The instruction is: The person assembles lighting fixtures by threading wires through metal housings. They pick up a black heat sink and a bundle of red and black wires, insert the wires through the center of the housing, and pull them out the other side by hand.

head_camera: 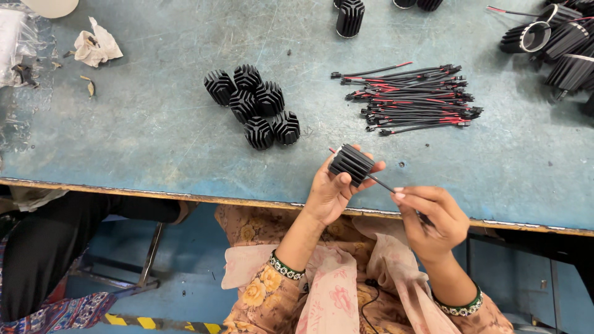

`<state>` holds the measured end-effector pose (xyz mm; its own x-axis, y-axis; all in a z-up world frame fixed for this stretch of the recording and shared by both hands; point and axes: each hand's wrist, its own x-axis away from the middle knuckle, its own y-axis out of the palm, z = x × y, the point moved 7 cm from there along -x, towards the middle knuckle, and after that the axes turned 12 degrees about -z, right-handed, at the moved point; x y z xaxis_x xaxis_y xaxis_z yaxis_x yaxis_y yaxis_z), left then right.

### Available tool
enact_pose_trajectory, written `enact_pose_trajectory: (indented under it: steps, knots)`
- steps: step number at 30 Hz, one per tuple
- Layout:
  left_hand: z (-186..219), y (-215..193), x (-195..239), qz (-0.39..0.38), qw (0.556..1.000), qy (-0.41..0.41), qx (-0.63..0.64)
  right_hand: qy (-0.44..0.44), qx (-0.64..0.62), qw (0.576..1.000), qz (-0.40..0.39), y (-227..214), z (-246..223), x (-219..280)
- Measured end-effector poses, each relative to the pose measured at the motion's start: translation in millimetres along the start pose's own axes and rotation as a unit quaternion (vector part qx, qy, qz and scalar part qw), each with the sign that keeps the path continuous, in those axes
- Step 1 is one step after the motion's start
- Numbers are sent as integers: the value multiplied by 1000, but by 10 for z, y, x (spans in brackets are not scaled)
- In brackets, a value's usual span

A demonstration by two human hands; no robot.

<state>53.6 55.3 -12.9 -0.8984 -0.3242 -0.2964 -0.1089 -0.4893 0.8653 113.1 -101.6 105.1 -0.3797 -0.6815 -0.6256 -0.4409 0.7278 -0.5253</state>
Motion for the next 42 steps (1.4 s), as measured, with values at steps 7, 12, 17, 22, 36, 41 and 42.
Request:
enact_pose_trajectory:
  steps: [7,12,17,22,36,41,42]
  knots:
    - [2,38,-4,-5,1000,-4,-13,2,-7,1000,8,82,110,16]
    - [20,62,-6,-2,1000,-3,-24,50,-44,998,21,183,291,34]
    - [-9,17,-7,10,1000,-8,-9,-16,-23,1000,13,253,138,-4]
    - [-63,22,23,0,996,-26,-85,-47,1,999,17,296,113,-55]
    - [-108,-13,-21,20,974,-17,-224,-22,71,979,-188,199,-107,-914]
    - [-242,-64,18,36,955,-22,-295,-54,67,980,-181,270,-251,-1046]
    - [-222,-21,28,22,952,-17,-305,-57,31,985,-157,203,-255,-1053]
